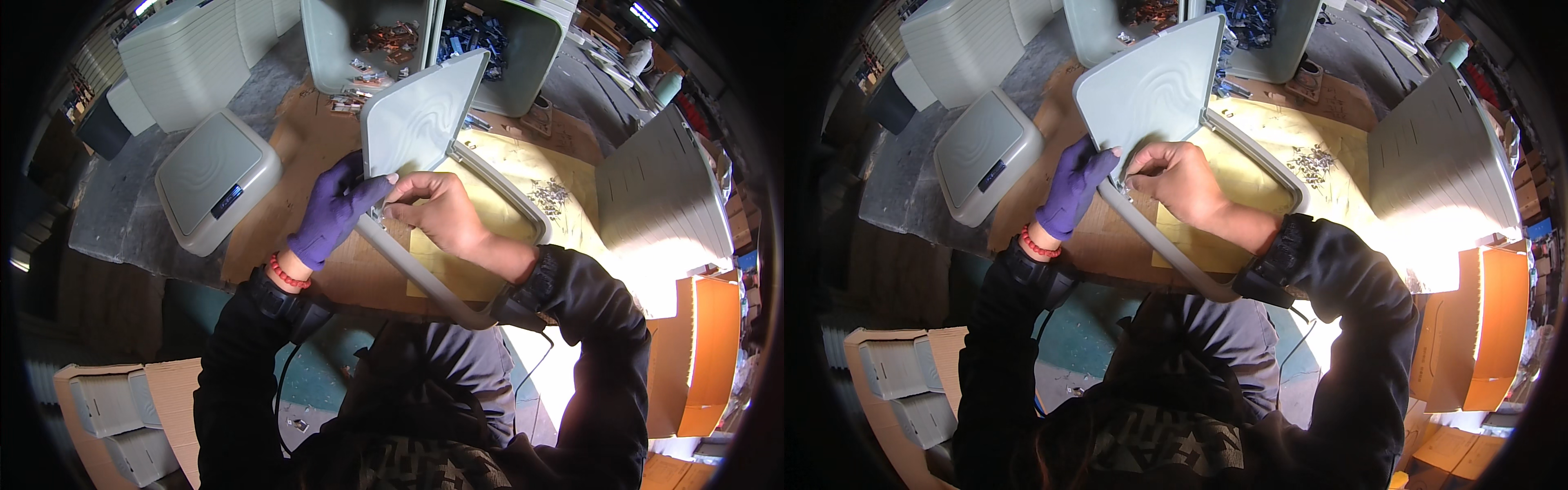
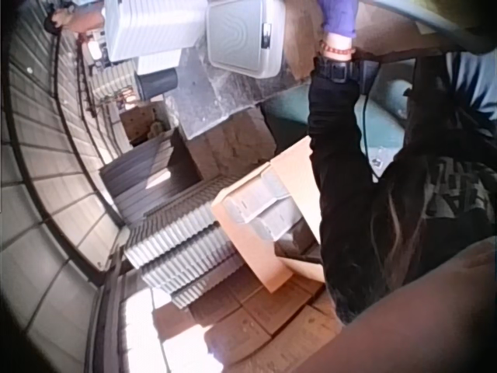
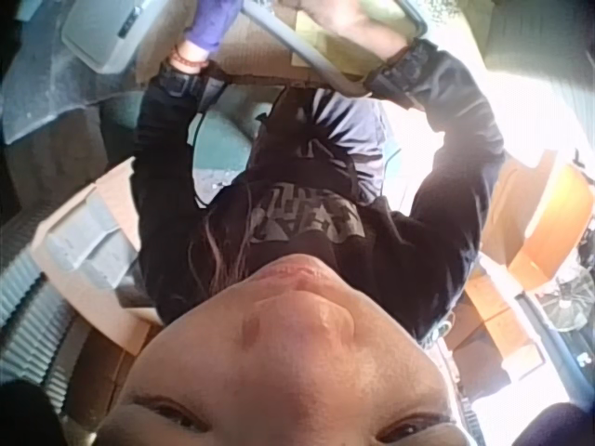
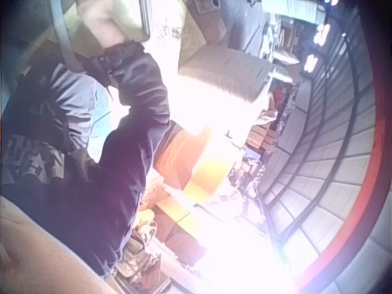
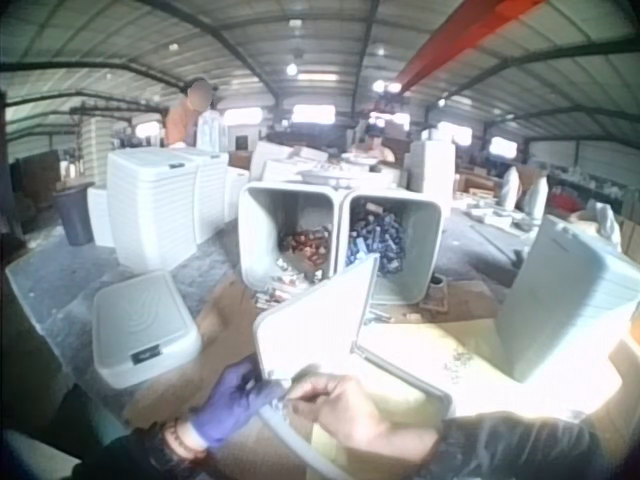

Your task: The person repeatedly opens a small gray plastic case, picks up small electronic components from a yellow paper on the table, places them inside the case, and closes the lid. This cycle is performed multiple times with different components.

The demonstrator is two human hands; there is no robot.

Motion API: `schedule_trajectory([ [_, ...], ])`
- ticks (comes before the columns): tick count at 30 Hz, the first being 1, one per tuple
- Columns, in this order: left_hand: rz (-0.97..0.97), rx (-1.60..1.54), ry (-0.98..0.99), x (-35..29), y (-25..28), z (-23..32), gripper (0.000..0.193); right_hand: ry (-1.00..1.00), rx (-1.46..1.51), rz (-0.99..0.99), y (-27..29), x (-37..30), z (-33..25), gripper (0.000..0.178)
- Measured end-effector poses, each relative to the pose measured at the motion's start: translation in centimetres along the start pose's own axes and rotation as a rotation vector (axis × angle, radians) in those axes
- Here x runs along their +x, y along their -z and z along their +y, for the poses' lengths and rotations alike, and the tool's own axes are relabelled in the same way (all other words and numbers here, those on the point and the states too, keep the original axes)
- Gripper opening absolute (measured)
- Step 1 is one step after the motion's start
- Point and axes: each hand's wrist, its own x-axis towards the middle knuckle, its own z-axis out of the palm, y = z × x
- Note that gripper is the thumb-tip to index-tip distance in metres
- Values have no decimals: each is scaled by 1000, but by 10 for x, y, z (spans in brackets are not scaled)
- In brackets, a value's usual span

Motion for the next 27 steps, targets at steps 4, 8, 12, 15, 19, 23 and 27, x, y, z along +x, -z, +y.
schedule_trajectory([
  [4, -13, 36, 28, 1, 3, -1, 29, -67, 13, -3, 1, 2, 0, 5],
  [8, -3, 30, 41, 1, 3, -1, 30, -58, -134, -11, -2, 5, -4, 4],
  [12, -17, 66, 4, 1, 2, 1, 30, 279, -462, 60, -6, 4, -4, 8],
  [15, -24, 46, -16, 1, 3, 1, 30, 577, -609, 35, -7, 2, -2, 10],
  [19, -21, 31, 23, 2, 6, 1, 30, 751, -717, 12, -7, 1, -4, 12],
  [23, 5, -11, -6, 4, 7, 1, 32, 648, -793, 2, -12, 1, -12, 21],
  [27, 34, -82, 27, 3, 7, 1, 32, 67, -771, 111, -16, 6, -18, 48],
])
